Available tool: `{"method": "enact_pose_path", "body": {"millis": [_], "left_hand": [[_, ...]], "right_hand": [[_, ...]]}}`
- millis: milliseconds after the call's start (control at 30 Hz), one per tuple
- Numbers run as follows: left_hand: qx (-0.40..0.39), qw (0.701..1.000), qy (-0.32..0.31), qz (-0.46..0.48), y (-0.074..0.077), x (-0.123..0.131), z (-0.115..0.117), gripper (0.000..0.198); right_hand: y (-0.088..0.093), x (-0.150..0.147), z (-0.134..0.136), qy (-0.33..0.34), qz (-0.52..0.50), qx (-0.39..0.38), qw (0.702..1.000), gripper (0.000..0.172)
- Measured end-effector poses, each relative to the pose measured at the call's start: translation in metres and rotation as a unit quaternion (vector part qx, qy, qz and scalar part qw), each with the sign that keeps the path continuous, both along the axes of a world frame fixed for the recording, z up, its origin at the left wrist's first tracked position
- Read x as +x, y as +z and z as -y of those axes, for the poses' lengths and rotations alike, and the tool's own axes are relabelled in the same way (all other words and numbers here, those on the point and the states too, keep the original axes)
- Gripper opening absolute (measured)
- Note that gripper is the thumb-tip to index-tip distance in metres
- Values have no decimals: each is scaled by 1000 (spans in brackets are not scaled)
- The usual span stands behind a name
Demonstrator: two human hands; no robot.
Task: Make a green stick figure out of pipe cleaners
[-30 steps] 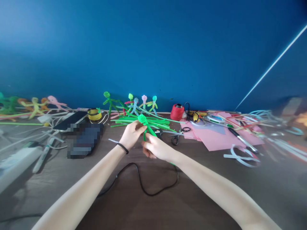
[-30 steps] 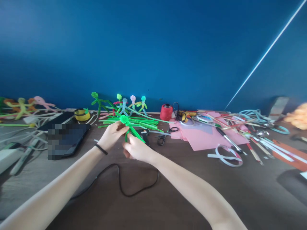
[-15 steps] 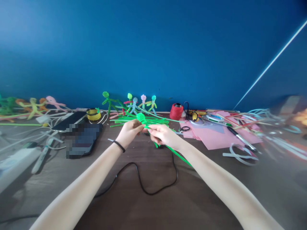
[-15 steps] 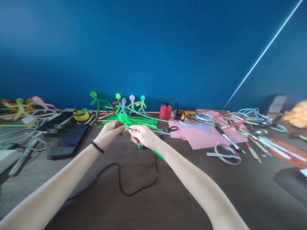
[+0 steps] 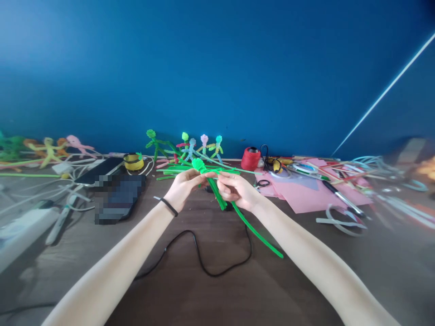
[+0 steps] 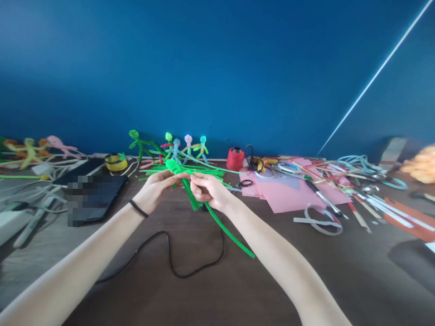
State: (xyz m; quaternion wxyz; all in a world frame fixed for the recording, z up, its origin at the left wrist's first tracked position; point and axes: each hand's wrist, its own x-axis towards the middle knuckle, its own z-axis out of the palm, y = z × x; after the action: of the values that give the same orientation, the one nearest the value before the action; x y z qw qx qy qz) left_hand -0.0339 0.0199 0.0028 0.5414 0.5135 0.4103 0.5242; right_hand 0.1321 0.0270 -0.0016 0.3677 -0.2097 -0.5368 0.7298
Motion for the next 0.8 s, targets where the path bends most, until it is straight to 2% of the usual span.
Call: {"method": "enact_pose_path", "body": {"millis": [167,300,467,567,700,800], "left_hand": [[-22,998,-24,55,-2,1,0,22],[-24,995,-56,75,2,5,4,19],[-45,990,-65,116,6,9,10,19],[-43,991,-51,120,6,12,10,19],[-13,995,-9,101,2,12,7,19],[5,997,20,71,-3,10,5,20]], "right_hand": [[-7,5,-10,-47,19,-3,999,16],[-14,4,-14,-99,43,34,994,27],[-18,-4,-9,-153,106,95,978,32],[-23,-10,-6,-154,135,153,967,31],[-29,-19,3,-185,202,231,934,29],[-31,-29,16,-151,259,260,918,30]]}}
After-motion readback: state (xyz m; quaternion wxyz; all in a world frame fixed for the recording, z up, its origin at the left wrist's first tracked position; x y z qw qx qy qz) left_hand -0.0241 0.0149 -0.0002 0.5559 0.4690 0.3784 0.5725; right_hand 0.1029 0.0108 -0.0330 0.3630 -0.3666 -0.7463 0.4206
